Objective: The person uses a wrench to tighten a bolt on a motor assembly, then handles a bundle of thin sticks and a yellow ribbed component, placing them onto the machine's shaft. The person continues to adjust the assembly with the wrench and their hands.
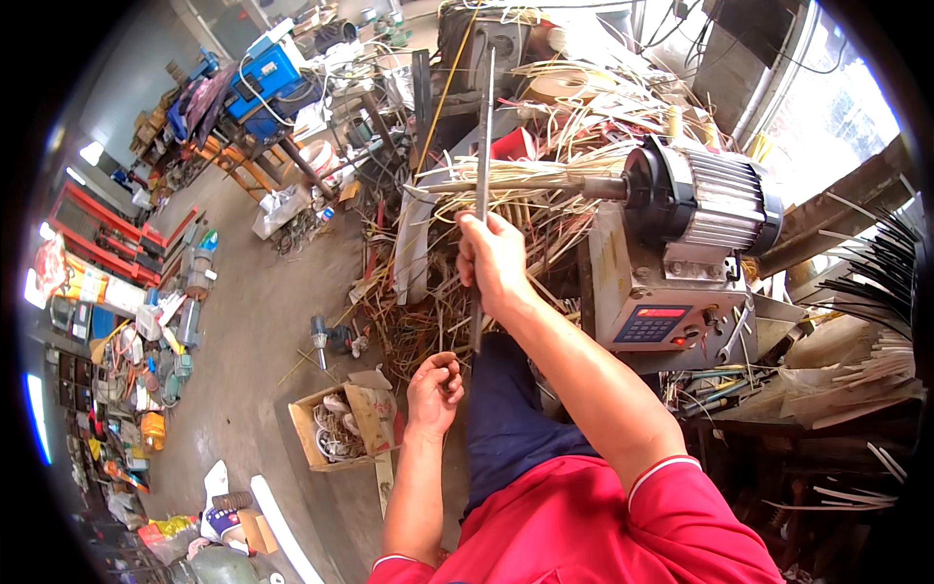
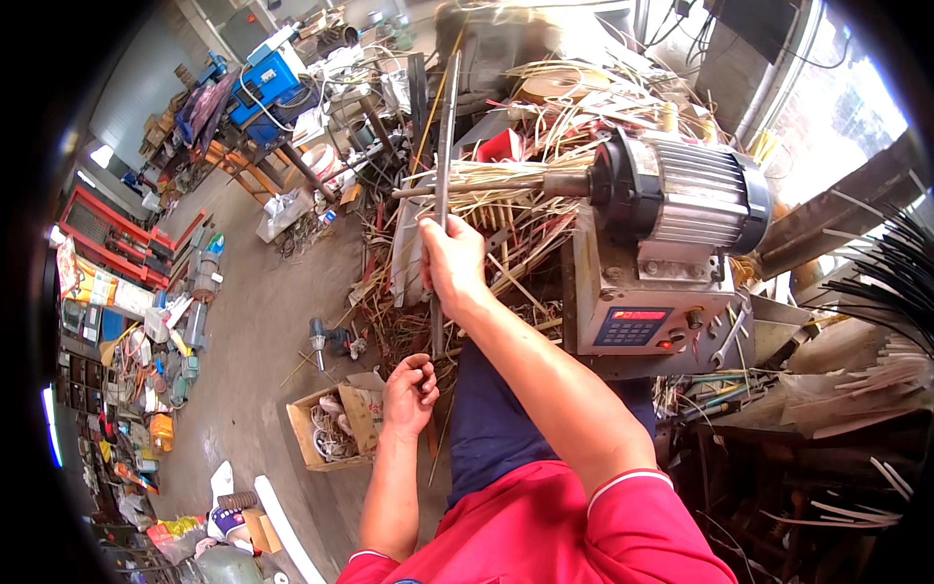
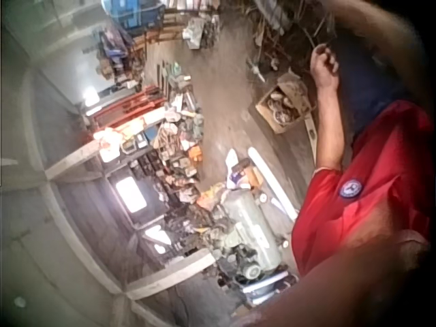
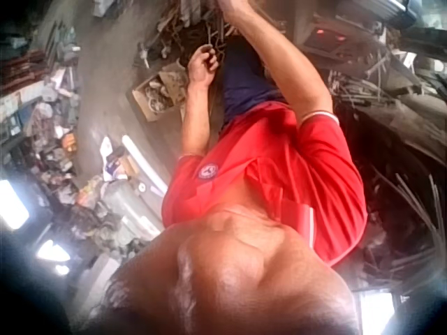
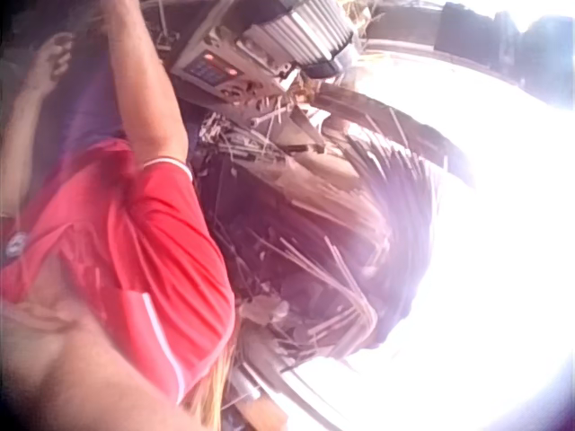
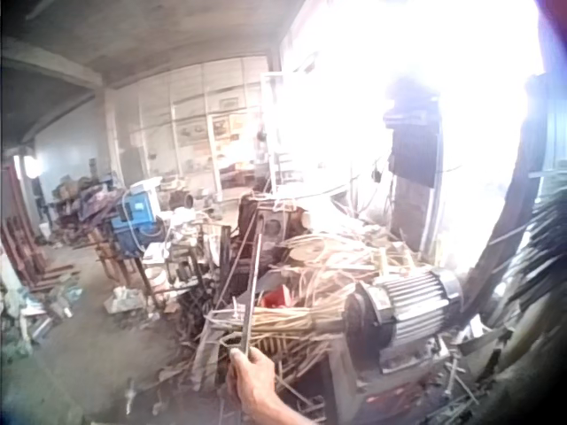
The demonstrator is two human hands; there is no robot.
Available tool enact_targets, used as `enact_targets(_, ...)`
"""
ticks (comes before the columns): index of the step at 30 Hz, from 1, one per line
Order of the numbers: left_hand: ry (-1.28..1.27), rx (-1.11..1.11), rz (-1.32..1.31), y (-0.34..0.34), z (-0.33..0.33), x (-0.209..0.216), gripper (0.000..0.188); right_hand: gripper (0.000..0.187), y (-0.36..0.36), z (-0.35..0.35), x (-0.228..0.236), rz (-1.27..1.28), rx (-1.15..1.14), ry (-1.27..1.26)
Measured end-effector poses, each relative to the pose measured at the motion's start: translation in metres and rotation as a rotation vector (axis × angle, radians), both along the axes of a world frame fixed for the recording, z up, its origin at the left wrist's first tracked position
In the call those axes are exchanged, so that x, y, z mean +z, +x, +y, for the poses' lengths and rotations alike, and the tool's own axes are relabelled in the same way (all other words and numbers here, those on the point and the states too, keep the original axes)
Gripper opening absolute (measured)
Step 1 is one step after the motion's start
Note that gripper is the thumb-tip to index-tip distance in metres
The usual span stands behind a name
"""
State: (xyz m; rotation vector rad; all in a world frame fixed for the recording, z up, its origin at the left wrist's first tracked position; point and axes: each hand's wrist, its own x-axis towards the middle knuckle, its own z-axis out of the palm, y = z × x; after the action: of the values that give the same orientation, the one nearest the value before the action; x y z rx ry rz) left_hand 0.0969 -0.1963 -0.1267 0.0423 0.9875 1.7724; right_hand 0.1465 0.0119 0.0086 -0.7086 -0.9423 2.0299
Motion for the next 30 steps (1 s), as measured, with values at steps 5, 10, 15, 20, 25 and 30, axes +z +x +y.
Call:
enact_targets(5, 0.007, -0.007, -0.011, 0.001, -0.003, -0.008, 0.026, 0.019, 0.062, 0.027, -0.004, -0.092, -0.126, 0.098)
enact_targets(10, 0.028, -0.053, -0.006, 0.010, 0.011, 0.000, 0.026, 0.025, 0.099, 0.046, -0.009, -0.090, -0.094, 0.165)
enact_targets(15, 0.074, -0.101, 0.035, 0.020, 0.023, 0.026, 0.025, 0.045, 0.106, 0.038, -0.035, -0.419, -0.239, 0.625)
enact_targets(20, 0.118, -0.075, 0.031, 0.040, 0.021, 0.058, 0.026, 0.049, 0.153, -0.032, -0.021, -0.552, -0.583, 1.258)
enact_targets(25, 0.303, -0.054, -0.217, 0.060, 0.039, 0.088, 0.049, 0.040, 0.177, -0.085, -0.011, -0.390, -0.214, 1.204)
enact_targets(30, 0.411, -0.062, -0.330, 0.078, 0.046, 0.102, 0.059, 0.037, 0.167, -0.100, -0.018, -0.572, -0.001, 1.082)
